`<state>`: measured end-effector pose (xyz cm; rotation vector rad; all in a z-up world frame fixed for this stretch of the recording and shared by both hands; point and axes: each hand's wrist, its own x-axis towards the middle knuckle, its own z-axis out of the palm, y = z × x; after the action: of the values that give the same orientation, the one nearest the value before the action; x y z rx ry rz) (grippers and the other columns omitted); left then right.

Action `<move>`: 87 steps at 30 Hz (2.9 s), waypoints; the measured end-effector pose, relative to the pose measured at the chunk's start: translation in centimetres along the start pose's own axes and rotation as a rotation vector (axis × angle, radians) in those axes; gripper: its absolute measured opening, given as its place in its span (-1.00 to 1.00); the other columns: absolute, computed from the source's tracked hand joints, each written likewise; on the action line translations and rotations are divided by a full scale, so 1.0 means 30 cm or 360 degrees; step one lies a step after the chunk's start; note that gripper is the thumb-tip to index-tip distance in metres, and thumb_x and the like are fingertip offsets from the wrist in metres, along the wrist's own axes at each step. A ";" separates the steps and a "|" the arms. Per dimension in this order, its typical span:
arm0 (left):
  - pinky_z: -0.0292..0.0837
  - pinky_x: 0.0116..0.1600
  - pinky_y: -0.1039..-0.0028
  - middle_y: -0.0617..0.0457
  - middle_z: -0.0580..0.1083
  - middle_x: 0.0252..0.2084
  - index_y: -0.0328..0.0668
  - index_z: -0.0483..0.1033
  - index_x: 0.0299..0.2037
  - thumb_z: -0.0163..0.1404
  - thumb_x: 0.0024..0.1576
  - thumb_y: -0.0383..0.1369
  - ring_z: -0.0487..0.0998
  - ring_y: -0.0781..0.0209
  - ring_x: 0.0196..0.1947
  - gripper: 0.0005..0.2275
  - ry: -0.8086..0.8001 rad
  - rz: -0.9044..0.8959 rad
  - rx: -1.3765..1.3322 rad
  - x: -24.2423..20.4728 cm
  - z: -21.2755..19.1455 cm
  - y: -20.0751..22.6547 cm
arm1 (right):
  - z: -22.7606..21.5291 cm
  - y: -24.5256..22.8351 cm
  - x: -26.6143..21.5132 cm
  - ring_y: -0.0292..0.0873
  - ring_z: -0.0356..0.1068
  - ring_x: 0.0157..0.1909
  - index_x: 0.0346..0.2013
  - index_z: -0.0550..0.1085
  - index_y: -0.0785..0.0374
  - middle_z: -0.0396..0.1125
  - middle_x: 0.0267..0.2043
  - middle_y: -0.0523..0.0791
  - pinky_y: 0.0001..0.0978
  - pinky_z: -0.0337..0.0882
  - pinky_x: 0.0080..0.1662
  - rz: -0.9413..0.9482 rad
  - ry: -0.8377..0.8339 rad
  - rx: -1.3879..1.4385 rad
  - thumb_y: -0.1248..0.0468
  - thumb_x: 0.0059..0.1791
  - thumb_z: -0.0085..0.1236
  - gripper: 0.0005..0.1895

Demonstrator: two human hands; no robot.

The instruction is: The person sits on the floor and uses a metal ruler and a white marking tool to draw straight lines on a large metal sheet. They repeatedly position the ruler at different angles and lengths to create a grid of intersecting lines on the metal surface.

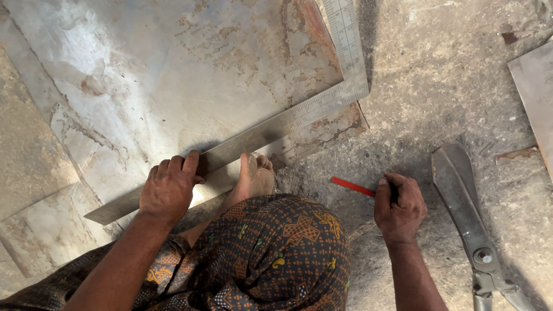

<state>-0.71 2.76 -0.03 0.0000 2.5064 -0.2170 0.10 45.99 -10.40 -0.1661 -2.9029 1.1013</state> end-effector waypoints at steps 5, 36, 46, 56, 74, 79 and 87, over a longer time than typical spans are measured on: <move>0.52 0.03 0.08 -0.17 0.51 -0.13 -0.14 0.27 0.25 0.05 0.15 -0.10 0.57 -0.09 -0.09 -0.49 0.0073 -0.0002 -0.0019 -0.003 0.004 -0.001 | 0.004 0.001 -0.005 -0.10 0.49 -0.17 -0.14 0.55 0.27 0.46 -0.17 -0.04 -0.28 0.51 -0.11 -0.0001 0.0031 0.0020 0.32 0.11 0.17 -0.91; 0.52 0.01 0.10 -0.14 0.52 -0.16 -0.13 0.35 0.23 0.06 0.16 -0.14 0.58 -0.08 -0.09 -0.54 0.0107 0.0022 -0.0159 -0.001 0.009 -0.029 | 0.136 -0.210 0.371 -0.13 0.49 -0.06 -0.16 0.63 0.21 0.52 -0.12 -0.04 -0.18 0.46 0.03 -0.0168 -0.0045 -0.0117 0.33 0.06 0.27 -0.92; 0.54 -0.04 0.12 -0.19 0.52 -0.15 -0.15 0.34 0.23 0.04 0.19 -0.14 0.59 -0.08 -0.11 -0.55 0.0109 0.0047 -0.0131 0.000 0.020 -0.036 | 0.198 -0.211 0.410 -0.18 0.52 -0.18 -0.23 0.62 0.19 0.53 -0.20 -0.10 -0.26 0.52 -0.11 -0.0156 -0.0101 -0.0090 0.39 0.01 0.30 -0.94; 0.54 -0.04 0.13 -0.17 0.51 -0.16 -0.17 0.32 0.25 0.04 0.19 -0.15 0.58 -0.05 -0.12 -0.53 0.0142 0.0065 -0.0116 -0.002 0.035 -0.046 | 0.211 -0.216 0.401 -0.15 0.49 -0.18 -0.25 0.63 0.21 0.53 -0.24 -0.11 -0.24 0.51 -0.09 -0.0236 -0.0041 -0.0091 0.41 -0.03 0.31 -0.92; 0.55 0.01 0.13 -0.21 0.51 -0.10 -0.18 0.31 0.27 0.02 0.22 -0.17 0.59 -0.07 -0.08 -0.54 0.0031 0.0031 -0.0151 0.006 0.019 -0.045 | 0.133 -0.236 0.475 -0.08 0.48 -0.27 -0.24 0.67 0.20 0.51 -0.24 0.01 -0.16 0.51 -0.15 -0.0359 -0.0622 -0.0794 0.39 -0.04 0.25 -0.88; 0.57 0.00 0.14 -0.23 0.52 -0.11 -0.20 0.30 0.27 -0.01 0.25 -0.18 0.60 -0.08 -0.08 -0.56 0.0020 0.0037 -0.0146 0.005 0.021 -0.047 | 0.125 -0.280 0.435 -0.12 0.49 -0.23 -0.25 0.67 0.20 0.52 -0.20 -0.01 -0.13 0.50 -0.07 -0.0179 -0.0406 -0.0509 0.39 -0.02 0.22 -0.89; 0.55 0.04 0.13 -0.20 0.52 -0.12 -0.18 0.29 0.29 -0.01 0.24 -0.17 0.60 -0.06 -0.08 -0.54 0.0044 0.0037 -0.0145 -0.001 0.038 -0.050 | 0.158 -0.250 0.352 -0.08 0.47 -0.02 -0.14 0.57 0.22 0.51 -0.09 -0.04 -0.05 0.39 0.14 -0.0111 -0.0221 -0.0308 0.34 0.08 0.19 -0.92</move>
<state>-0.12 1.12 -0.69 -0.0047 2.5404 -0.0933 -11.39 38.46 -9.07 0.0076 -3.1098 0.8533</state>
